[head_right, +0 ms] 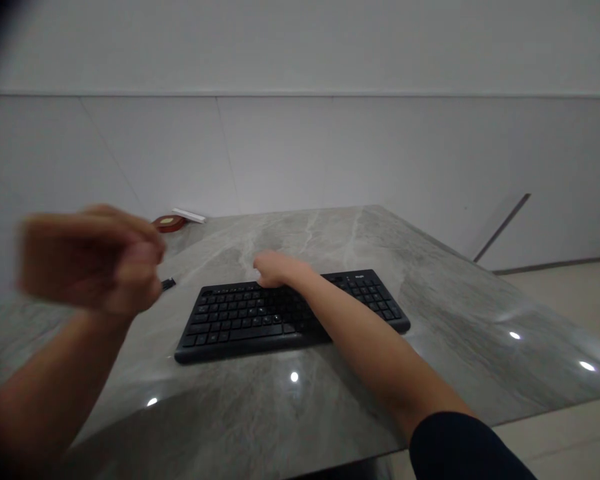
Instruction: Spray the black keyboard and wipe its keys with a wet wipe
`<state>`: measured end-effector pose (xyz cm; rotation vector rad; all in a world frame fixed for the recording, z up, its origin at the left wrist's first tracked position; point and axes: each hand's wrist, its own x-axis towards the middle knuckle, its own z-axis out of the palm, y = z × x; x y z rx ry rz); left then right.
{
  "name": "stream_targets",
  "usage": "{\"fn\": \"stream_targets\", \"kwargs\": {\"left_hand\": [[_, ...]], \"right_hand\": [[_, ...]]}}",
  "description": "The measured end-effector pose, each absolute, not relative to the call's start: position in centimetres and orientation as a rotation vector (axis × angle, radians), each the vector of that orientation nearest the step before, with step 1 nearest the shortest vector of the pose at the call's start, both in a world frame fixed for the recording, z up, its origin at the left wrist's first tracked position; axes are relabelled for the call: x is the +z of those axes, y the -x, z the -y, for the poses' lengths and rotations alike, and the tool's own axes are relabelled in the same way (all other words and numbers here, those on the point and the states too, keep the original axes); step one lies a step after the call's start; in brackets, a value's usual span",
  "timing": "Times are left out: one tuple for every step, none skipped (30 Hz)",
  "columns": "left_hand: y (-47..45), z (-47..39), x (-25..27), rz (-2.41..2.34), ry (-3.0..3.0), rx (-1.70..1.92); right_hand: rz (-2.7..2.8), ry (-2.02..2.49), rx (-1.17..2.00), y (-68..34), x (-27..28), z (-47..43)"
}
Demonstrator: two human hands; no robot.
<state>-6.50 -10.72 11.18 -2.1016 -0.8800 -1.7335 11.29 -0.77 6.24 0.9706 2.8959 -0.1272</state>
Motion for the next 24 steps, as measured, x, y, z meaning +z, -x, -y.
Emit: {"fn": "stream_targets", "kwargs": {"left_hand": [[6.7, 10.5, 10.9, 0.947, 2.119, -1.637], [7.0, 10.5, 10.3, 1.05, 2.152, -1.514], [7.4, 10.5, 9.5, 1.182, 2.196, -1.38], [7.9, 10.6, 8.3, 1.329, 2.233, -1.263], [8.5, 10.7, 7.1, 1.454, 2.275, -1.172], [9.2, 11.0, 5.8, 1.562, 2.3, -1.137], [9.9, 11.2, 4.6, 1.628, 2.294, -1.12], [10.6, 11.4, 3.7, 1.603, 2.349, -1.052], [11.2, 11.6, 2.9, 1.565, 2.411, -1.003], [11.7, 11.7, 2.5, 1.54, 2.459, -0.97], [12.1, 11.7, 2.3, 1.508, 2.502, -0.937], [12.3, 11.6, 2.2, 1.483, 2.539, -0.906], [12.5, 11.5, 2.2, 1.463, 2.573, -0.864], [12.6, 11.4, 2.3, 1.441, 2.61, -0.808], [12.6, 11.2, 2.4, 1.419, 2.653, -0.739], [12.6, 11.1, 2.4, 1.399, 2.696, -0.667], [12.5, 11.0, 2.4, 1.385, 2.733, -0.602], [12.5, 10.9, 2.3, 1.381, 2.759, -0.55], [12.5, 10.9, 2.2, 1.384, 2.776, -0.515], [12.4, 10.9, 2.1, 1.388, 2.786, -0.496], [12.4, 11.0, 2.1, 1.392, 2.79, -0.487], [12.3, 11.0, 2.0, 1.395, 2.794, -0.484], [12.3, 11.0, 2.0, 1.392, 2.799, -0.486], [12.2, 11.1, 2.0, 1.388, 2.805, -0.488]], "right_hand": [[-2.923, -0.981, -0.118, -11.7, 5.9, 1.1], [-2.959, -0.999, -0.11, -12.1, 5.5, 1.3], [-3.002, -1.029, -0.12, -12.6, 5.1, 1.6], [-3.044, -1.061, -0.142, -13.1, 4.6, 1.9], [-3.088, -1.094, -0.169, -13.5, 4.1, 2.1], [-3.13, -1.127, -0.199, -13.9, 3.6, 2.3], [-3.164, -1.155, -0.223, -14.2, 3.2, 2.5], [-3.19, -1.174, -0.238, -14.4, 2.9, 2.6], [-3.207, -1.186, -0.243, -14.5, 2.6, 2.8], [-3.216, -1.196, -0.235, -14.6, 2.4, 2.8], [-3.218, -1.206, -0.219, -14.6, 2.3, 2.9], [-3.219, -1.21, -0.199, -14.6, 2.2, 3.0], [-3.222, -1.215, -0.177, -14.5, 2.2, 3.0], [-3.227, -1.221, -0.157, -14.5, 2.2, 3.1], [-3.23, -1.226, -0.139, -14.4, 2.1, 3.2], [-3.234, -1.228, -0.126, -14.2, 2.1, 3.2], [-3.237, -1.231, -0.114, -14.1, 2.0, 3.3], [-3.235, -1.234, -0.103, -14.1, 2.0, 3.4], [-3.228, -1.24, -0.09, -14.0, 2.0, 3.4], [-3.215, -1.247, -0.074, -14.0, 2.0, 3.4], [-3.194, -1.256, -0.057, -14.0, 2.0, 3.4], [-3.171, -1.266, -0.041, -14.0, 2.1, 3.4], [-3.151, -1.276, -0.025, -14.0, 2.1, 3.4], [-3.142, -1.281, -0.012, -14.0, 2.2, 3.4]]}}
